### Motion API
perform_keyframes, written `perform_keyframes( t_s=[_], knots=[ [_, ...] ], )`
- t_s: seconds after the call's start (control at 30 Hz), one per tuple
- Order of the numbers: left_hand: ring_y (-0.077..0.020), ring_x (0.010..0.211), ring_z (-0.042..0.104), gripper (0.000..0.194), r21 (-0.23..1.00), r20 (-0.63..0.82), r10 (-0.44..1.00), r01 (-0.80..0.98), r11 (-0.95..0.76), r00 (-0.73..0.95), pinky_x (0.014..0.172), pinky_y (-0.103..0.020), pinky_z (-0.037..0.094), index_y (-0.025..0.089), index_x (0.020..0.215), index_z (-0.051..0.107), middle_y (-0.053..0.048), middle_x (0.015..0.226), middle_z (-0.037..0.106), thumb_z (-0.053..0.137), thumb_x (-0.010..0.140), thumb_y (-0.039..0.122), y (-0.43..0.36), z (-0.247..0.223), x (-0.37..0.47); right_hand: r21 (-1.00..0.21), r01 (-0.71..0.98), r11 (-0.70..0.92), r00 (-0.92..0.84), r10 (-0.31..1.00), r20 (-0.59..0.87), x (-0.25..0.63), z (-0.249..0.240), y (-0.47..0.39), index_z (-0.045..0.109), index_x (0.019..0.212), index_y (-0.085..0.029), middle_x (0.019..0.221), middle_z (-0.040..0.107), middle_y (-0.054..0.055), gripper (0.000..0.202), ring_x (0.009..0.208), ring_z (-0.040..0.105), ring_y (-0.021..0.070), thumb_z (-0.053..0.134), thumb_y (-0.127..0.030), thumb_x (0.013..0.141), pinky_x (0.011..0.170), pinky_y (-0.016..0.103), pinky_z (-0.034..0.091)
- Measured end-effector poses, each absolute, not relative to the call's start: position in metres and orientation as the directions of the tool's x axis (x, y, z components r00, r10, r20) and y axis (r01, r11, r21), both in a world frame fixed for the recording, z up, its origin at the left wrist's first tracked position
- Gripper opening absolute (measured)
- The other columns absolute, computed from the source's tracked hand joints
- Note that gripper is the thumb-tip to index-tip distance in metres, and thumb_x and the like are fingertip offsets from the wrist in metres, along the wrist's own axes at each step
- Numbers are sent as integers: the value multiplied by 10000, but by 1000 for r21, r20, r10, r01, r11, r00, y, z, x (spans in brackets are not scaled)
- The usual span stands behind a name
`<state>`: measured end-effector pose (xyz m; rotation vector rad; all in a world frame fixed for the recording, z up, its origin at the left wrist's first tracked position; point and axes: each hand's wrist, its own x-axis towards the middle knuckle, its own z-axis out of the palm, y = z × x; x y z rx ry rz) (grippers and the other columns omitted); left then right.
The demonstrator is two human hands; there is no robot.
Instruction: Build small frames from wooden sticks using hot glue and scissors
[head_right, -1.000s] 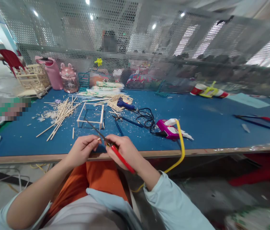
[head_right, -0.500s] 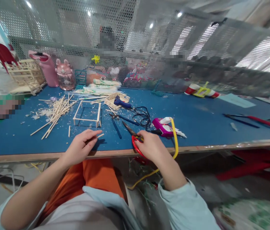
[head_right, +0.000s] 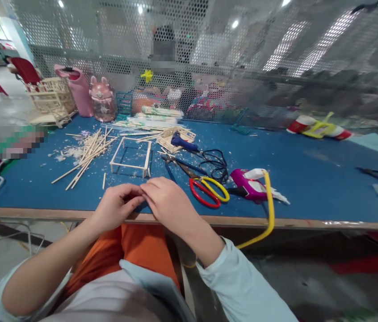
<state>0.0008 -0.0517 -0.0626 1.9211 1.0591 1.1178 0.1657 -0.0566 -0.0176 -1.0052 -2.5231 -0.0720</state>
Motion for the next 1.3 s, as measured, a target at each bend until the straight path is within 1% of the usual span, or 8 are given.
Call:
perform_keyframes(
  t_s=[0.23, 0.43, 0.57, 0.67, 0.87, 1.0, 1.1, 1.3],
  knots=[
    [-124, 665, 597, 115, 820, 335, 885, 362, -443, 324, 639, -225, 471, 168, 891, 631, -9, 750, 672, 579, 795, 203, -45, -49, -15, -64, 649, 758, -716, 636, 287, 164, -20, -38, 658, 881, -149, 839, 698, 83, 187, 778, 627, 187, 472, -145, 867, 702, 282, 446],
    [-212, 996, 563, 292, 541, 540, 819, 666, -514, 193, 885, -343, 446, 162, 1074, 642, -117, 1068, 602, 467, 871, 279, -34, -28, -57, -159, 800, 578, -531, 807, 259, 178, -14, -29, 673, 864, -219, 831, 722, 37, 176, 733, 646, 177, 497, -220, 858, 646, 267, 424],
    [-204, 861, 606, 409, 472, 416, 869, 753, -458, 268, 815, -330, 469, 168, 1229, 573, -114, 1050, 641, 512, 835, 258, -9, -32, -77, -304, 749, 588, -525, 808, 269, 196, -16, -24, 655, 811, -206, 830, 700, 25, 142, 759, 631, 159, 516, -210, 840, 695, 265, 444],
    [-180, 702, 622, 352, 520, 326, 900, 740, -426, 289, 723, -286, 478, 189, 1132, 650, -66, 868, 705, 563, 794, 237, 9, -36, -72, -325, 683, 654, -559, 754, 344, 198, -18, -18, 657, 781, -184, 834, 680, 45, 128, 801, 610, 159, 539, -198, 828, 745, 274, 447],
    [-151, 559, 601, 241, 655, 310, 923, 653, -381, 227, 617, -245, 461, 154, 957, 718, -15, 606, 675, 605, 752, 210, 34, -27, -40, -57, 635, 770, -695, 603, 392, 172, -6, 7, 672, 830, -165, 822, 679, 67, 208, 799, 580, 169, 475, -216, 874, 721, 274, 402],
    [-140, 558, 595, 225, 701, 306, 933, 618, -357, 192, 606, -245, 458, 157, 939, 715, -6, 603, 669, 611, 753, 229, 47, -32, -34, 213, 667, 714, -731, 573, 370, 160, -14, 24, 661, 798, -159, 797, 672, 70, 220, 763, 563, 174, 451, -180, 860, 648, 285, 338],
    [-148, 629, 621, 292, 736, 233, 944, 593, -328, 232, 649, -261, 478, 149, 1031, 676, -29, 714, 704, 596, 762, 228, 49, -42, -42, 266, 708, 654, -699, 598, 392, 160, -30, 33, 653, 770, -158, 769, 669, 61, 220, 733, 556, 166, 451, -176, 854, 610, 285, 300],
    [-152, 781, 634, 847, 720, 200, 924, 591, -364, 325, 774, -289, 464, 166, 1445, 194, -92, 1025, 694, 598, 705, 89, 44, -45, -55, 258, 805, 534, -587, 658, 472, 160, -46, 38, 656, 749, -160, 756, 669, 59, 255, 684, 547, 154, 429, -185, 862, 572, 292, 245]
  ],
)
